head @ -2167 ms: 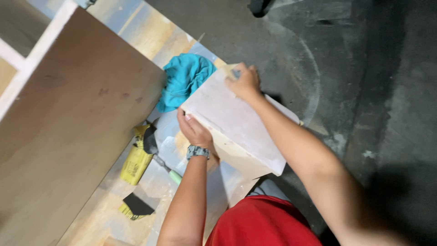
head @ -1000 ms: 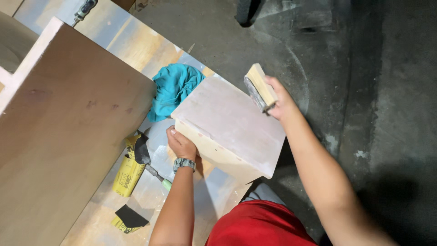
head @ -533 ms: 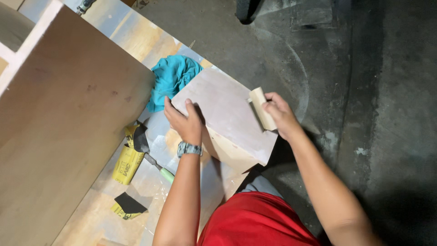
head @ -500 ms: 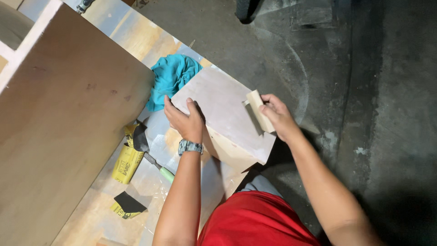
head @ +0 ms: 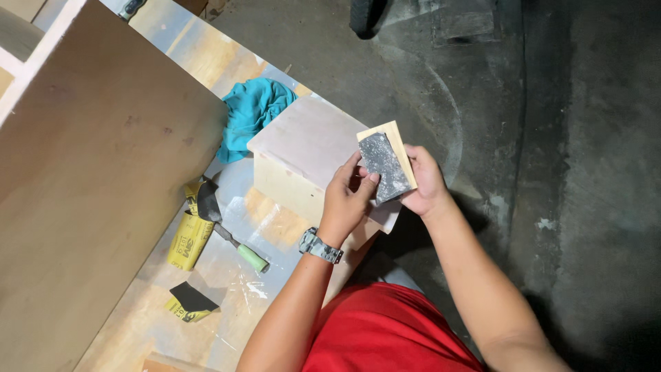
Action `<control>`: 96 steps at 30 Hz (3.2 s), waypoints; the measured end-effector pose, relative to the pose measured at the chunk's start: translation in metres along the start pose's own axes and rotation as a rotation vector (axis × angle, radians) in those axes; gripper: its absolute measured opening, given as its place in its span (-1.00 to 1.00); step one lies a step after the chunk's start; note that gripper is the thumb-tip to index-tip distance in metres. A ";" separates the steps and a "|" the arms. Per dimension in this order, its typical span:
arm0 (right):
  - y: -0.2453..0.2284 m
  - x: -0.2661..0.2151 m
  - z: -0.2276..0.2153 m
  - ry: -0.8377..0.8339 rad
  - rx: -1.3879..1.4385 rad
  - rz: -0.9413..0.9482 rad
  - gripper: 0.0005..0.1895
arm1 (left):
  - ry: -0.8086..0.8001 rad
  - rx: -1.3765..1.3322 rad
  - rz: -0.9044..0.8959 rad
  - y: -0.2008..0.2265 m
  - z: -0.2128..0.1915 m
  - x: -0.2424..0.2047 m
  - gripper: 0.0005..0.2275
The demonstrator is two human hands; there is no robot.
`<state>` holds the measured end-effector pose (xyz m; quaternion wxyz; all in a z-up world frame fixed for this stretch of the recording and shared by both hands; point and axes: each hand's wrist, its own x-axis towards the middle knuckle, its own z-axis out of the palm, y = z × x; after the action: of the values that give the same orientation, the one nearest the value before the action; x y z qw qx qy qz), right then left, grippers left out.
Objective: The person sands the surfaces and edges of a wooden box using a sanding block and sandpaper, then handles a smaller piece of wood with sandpaper.
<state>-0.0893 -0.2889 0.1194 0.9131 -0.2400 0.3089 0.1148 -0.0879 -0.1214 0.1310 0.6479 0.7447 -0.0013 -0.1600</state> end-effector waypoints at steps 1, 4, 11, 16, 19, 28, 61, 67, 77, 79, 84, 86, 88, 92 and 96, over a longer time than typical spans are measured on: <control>0.003 0.006 -0.011 0.001 0.001 -0.002 -0.49 | -0.002 0.000 0.001 -0.004 0.002 -0.002 -0.42; 0.010 0.010 -0.027 -0.001 -0.100 -0.068 -0.53 | -0.012 -0.275 -0.075 -0.011 0.004 -0.006 -0.33; 0.035 -0.041 0.009 -0.073 -0.675 -0.615 -0.33 | 0.089 -0.032 0.060 -0.006 0.017 -0.017 -0.27; 0.046 -0.006 -0.058 -0.056 -0.516 -0.365 -0.21 | -0.092 0.214 0.274 0.016 0.016 -0.027 -0.26; 0.034 -0.003 -0.064 -0.051 0.137 -0.076 -0.43 | -0.338 0.084 0.429 0.010 0.012 -0.030 0.05; 0.003 -0.028 -0.071 -0.195 0.081 -0.052 -0.27 | 0.196 0.023 0.254 -0.003 -0.033 0.000 -0.63; 0.014 0.106 -0.071 0.584 -1.883 -0.408 -0.41 | 0.755 0.526 0.181 -0.142 -0.119 0.130 -0.53; 0.054 -0.044 -0.007 0.377 -1.873 -0.380 -0.35 | 0.765 0.447 0.221 -0.154 -0.121 0.134 -0.59; 0.022 0.060 -0.040 0.553 -1.807 -0.333 -0.50 | 0.793 0.419 0.320 -0.164 -0.125 0.133 -0.70; 0.037 0.001 -0.021 0.485 -1.827 -0.333 -0.49 | 0.804 0.405 0.329 -0.154 -0.123 0.124 -0.71; 0.052 -0.025 -0.033 0.401 -1.839 -0.353 -0.49 | 0.823 0.350 0.291 -0.148 -0.119 0.118 -0.75; 0.025 0.043 -0.060 0.492 -1.825 -0.354 -0.51 | 0.805 0.362 0.287 -0.146 -0.117 0.115 -0.75; 0.005 0.092 -0.073 0.574 -1.810 -0.369 -0.54 | 0.799 0.373 0.293 -0.142 -0.118 0.118 -0.75; 0.017 0.048 -0.057 0.615 -1.833 -0.358 -0.51 | 0.794 0.329 0.351 -0.134 -0.113 0.110 -0.77; 0.053 -0.048 -0.033 0.475 -1.866 -0.308 -0.44 | 0.813 0.311 0.380 -0.123 -0.112 0.107 -0.79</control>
<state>-0.1624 -0.2631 0.1064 0.2749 -0.9215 0.2350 0.1413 0.0152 -0.0156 -0.0008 0.4944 0.8218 0.0923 0.2678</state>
